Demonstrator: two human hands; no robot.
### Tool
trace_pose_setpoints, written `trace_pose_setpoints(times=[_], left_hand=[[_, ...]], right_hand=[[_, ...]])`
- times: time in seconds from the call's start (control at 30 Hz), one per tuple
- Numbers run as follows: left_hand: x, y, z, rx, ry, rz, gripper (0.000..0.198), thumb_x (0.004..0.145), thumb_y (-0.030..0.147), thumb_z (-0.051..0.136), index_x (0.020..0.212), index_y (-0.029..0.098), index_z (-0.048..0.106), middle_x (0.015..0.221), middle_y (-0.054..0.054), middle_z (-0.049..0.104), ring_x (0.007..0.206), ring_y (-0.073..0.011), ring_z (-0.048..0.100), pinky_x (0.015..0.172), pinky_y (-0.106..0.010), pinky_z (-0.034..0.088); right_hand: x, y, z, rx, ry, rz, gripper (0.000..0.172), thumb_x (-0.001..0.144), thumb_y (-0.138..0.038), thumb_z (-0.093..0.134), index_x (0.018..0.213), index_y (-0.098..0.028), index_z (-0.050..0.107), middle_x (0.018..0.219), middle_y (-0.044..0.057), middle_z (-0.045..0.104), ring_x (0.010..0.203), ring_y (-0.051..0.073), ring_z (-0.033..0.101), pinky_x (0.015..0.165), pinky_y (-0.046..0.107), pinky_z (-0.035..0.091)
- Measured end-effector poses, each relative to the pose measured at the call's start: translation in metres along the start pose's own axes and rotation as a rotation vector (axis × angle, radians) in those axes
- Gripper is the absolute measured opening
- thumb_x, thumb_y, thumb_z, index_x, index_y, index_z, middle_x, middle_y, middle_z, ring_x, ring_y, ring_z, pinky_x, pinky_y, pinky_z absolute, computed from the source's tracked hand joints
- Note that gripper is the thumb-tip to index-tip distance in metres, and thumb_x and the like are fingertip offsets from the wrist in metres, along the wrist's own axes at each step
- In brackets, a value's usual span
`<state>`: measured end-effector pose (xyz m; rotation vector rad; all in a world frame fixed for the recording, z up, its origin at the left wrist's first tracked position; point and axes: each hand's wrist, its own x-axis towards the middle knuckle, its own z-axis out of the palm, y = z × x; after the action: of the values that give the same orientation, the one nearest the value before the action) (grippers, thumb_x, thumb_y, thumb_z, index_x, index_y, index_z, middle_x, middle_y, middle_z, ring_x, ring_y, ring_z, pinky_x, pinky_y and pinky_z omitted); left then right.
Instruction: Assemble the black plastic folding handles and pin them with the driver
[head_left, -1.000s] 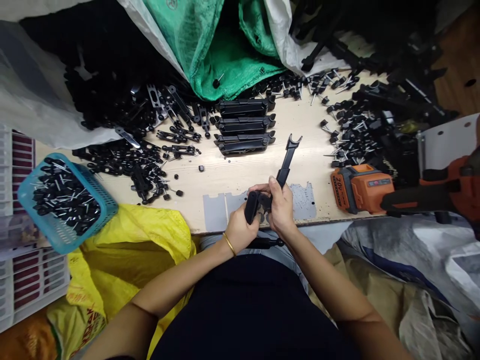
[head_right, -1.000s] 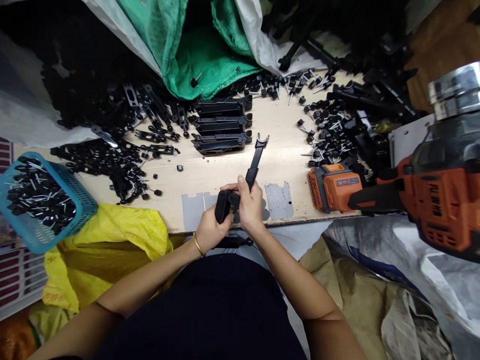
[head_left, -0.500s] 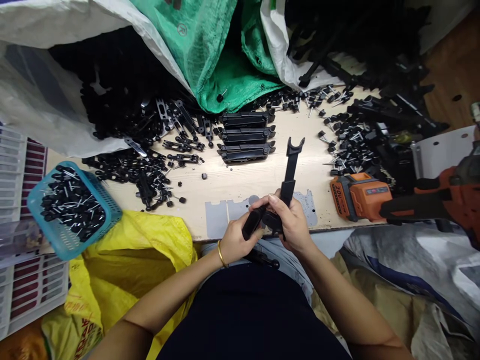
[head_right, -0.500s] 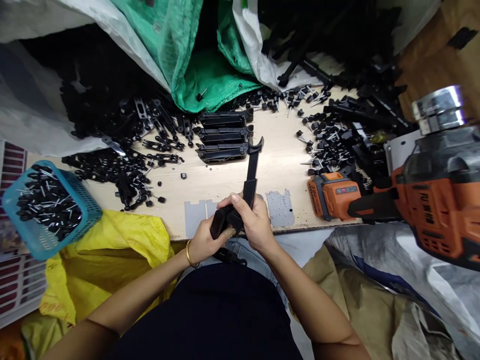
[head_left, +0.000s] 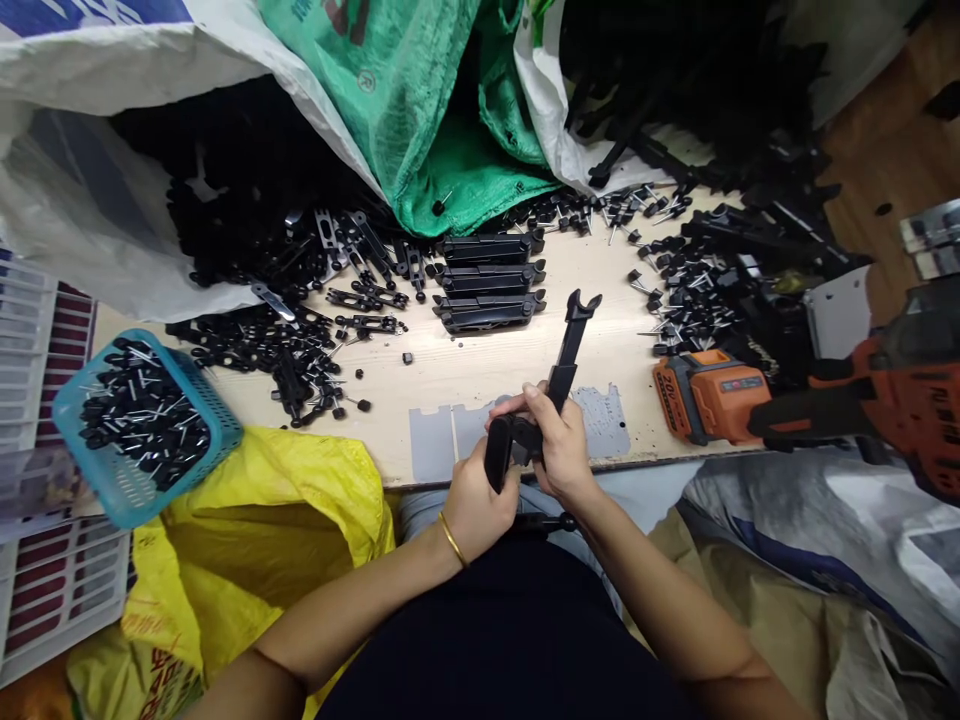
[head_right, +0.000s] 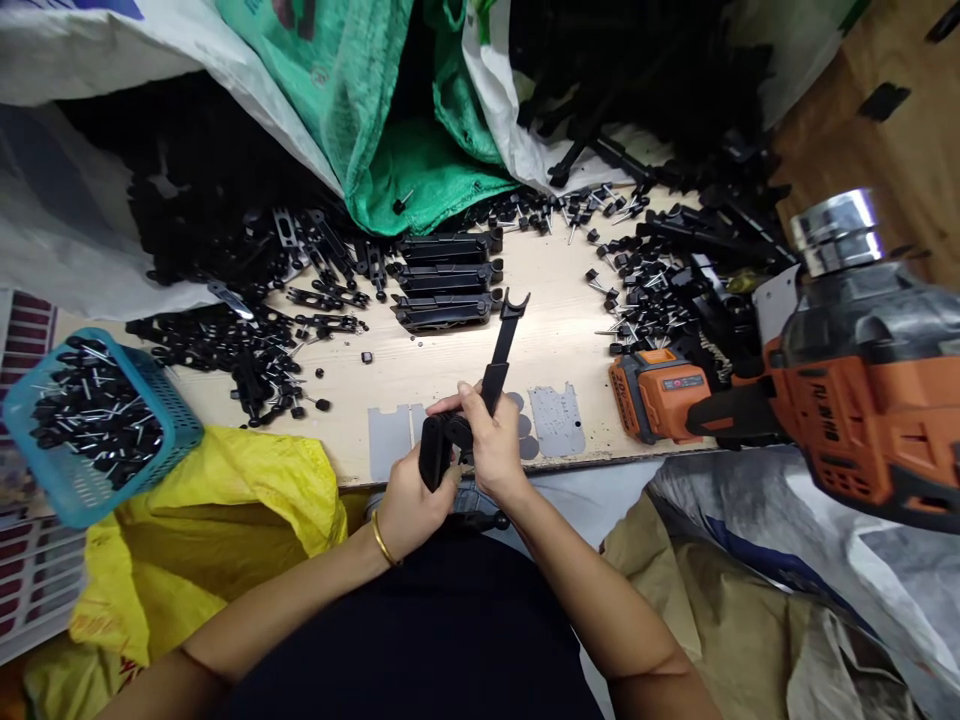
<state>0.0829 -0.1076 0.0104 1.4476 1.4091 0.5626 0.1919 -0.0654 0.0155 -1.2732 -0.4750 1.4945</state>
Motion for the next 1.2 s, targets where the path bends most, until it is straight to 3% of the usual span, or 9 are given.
trace_pose_setpoints(times=[0.33,0.53,0.63,0.77,0.9,1.03,1.2], left_hand=[[0.007,-0.011,-0.013,0.077,-0.126,0.040,0.014,0.079,0.020,0.052,0.093,0.016,0.053,0.071,-0.002,0.061,0.059,-0.0135,0.058,0.057,-0.024,0.045],[0.004,-0.008,-0.010,-0.014,-0.048,0.019,0.013,0.077,0.018,0.055,0.089,0.016,0.053,0.070,-0.001,0.060,0.058,-0.0126,0.058,0.055,-0.023,0.045],[0.011,-0.009,-0.008,-0.093,-0.083,-0.049,0.009,0.075,0.018,0.056,0.083,0.017,0.052,0.061,0.002,0.057,0.051,-0.0111,0.055,0.051,-0.022,0.043],[0.029,-0.009,-0.013,-0.285,-0.279,-0.193,0.013,0.074,0.024,0.059,0.079,0.017,0.049,0.048,0.006,0.051,0.037,-0.0091,0.048,0.042,-0.020,0.039],[0.037,-0.002,-0.019,-0.695,-0.461,-0.333,0.023,0.073,0.030,0.062,0.085,0.016,0.048,0.049,0.006,0.051,0.036,-0.0070,0.045,0.043,-0.020,0.040],[0.036,0.003,-0.021,-1.061,-0.573,-0.447,0.027,0.069,0.028,0.060,0.089,0.016,0.048,0.053,0.006,0.048,0.036,-0.0052,0.039,0.038,-0.019,0.037],[0.032,0.000,-0.023,-1.176,-0.654,-0.444,0.024,0.068,0.027,0.056,0.089,0.018,0.049,0.055,0.006,0.044,0.035,-0.0051,0.035,0.035,-0.019,0.035]], right_hand=[[0.005,0.004,-0.009,-0.115,-0.075,0.001,0.033,0.078,-0.044,0.061,0.062,-0.016,0.057,0.066,0.006,0.069,0.067,0.018,0.065,0.068,0.031,0.052],[-0.003,0.012,0.000,-0.090,0.017,-0.096,0.031,0.082,-0.043,0.057,0.065,-0.017,0.055,0.069,0.005,0.069,0.067,0.017,0.065,0.067,0.031,0.051],[-0.002,0.012,0.003,-0.049,0.047,-0.114,0.029,0.081,-0.042,0.058,0.066,-0.017,0.055,0.072,0.005,0.069,0.070,0.016,0.064,0.066,0.030,0.051],[0.007,-0.004,-0.003,0.075,-0.005,0.061,0.028,0.074,-0.041,0.065,0.065,-0.019,0.051,0.072,0.002,0.069,0.054,0.013,0.058,0.047,0.024,0.046],[0.011,-0.023,-0.013,0.118,-0.130,0.244,0.036,0.078,-0.050,0.057,0.063,-0.019,0.051,0.060,0.002,0.065,0.039,0.011,0.049,0.035,0.022,0.036],[0.005,-0.032,-0.014,0.079,-0.154,0.187,0.035,0.081,-0.052,0.054,0.069,-0.019,0.058,0.056,0.002,0.064,0.043,0.013,0.053,0.041,0.025,0.042],[0.002,-0.036,-0.010,0.065,-0.074,0.093,0.032,0.079,-0.048,0.057,0.065,-0.019,0.060,0.089,0.007,0.072,0.066,0.017,0.064,0.057,0.028,0.051]])
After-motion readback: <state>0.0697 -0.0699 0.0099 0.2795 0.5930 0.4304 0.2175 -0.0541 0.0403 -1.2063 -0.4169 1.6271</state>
